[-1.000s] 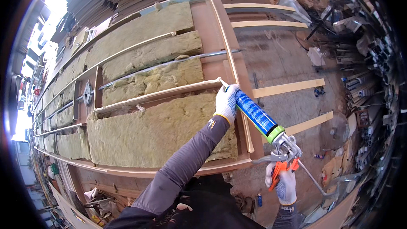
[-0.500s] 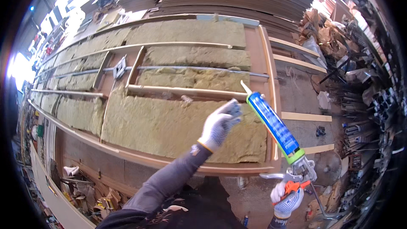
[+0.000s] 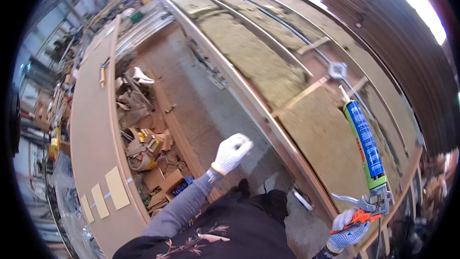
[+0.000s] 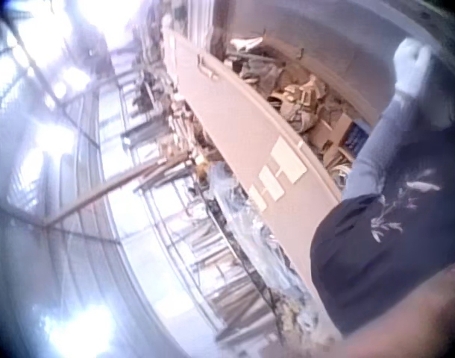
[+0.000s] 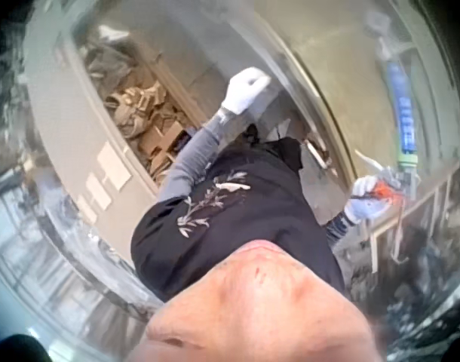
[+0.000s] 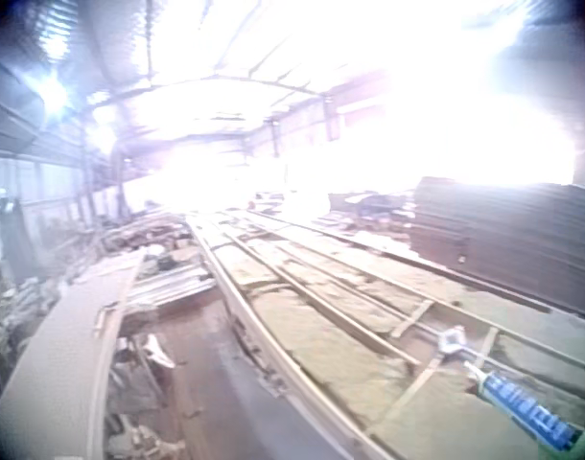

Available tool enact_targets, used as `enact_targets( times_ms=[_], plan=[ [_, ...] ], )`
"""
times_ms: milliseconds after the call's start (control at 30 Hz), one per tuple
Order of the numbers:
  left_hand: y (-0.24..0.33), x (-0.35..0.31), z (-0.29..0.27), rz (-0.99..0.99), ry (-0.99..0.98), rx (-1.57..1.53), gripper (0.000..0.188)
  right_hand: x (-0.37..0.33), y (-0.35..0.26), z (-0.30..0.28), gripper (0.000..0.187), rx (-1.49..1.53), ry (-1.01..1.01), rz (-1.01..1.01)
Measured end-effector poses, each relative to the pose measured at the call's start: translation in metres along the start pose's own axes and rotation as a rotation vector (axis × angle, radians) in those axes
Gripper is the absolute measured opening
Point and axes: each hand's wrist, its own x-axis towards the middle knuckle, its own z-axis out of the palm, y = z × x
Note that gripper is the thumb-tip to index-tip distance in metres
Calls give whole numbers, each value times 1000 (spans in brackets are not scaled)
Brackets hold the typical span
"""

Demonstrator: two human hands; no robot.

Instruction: The person applies sealant along the edges of a wooden frame using a caulking gun. They walk around the frame, apply sealant to multiple sections, and briefly retrieve a new sealant tube from a box before continuing the application.

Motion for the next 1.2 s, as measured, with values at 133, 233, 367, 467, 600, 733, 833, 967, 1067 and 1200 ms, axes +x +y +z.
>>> enact_targets(
  times_ms=[133,233,367,467,600,733,833,967,1067,1200],
  plan=[
    [-96,-29,-86,-272,321,-22,44,54,64,52,65,-23,-131,112],
    [-105,-7,-105,-441,279,-569,55,87,103,110,65,-27,8,174],
    [-92,70,-103,-460,242,-864,43,135,153,147,63,-81,-137,256],
    [-79,130,-102,-409,102,-930,43,151,198,203,62,-83,-42,258],
    [-40,202,-127,-475,-46,-982,54,180,245,223,63,-60,-217,354],
    [-27,242,-149,-562,-139,-1143,49,158,253,252,64,-86,-138,354],
    [-20,253,-135,-584,-298,-1408,61,126,250,254,67,-127,-162,342],
    [-72,234,-123,-762,-278,-1531,40,67,256,247,68,-218,-190,472],
    [-54,196,-106,-829,-268,-1590,34,35,238,254,28,-559,-114,526],
    [-12,133,-45,-999,-414,-1332,39,-51,212,231,43,-749,115,531]
  ],
)
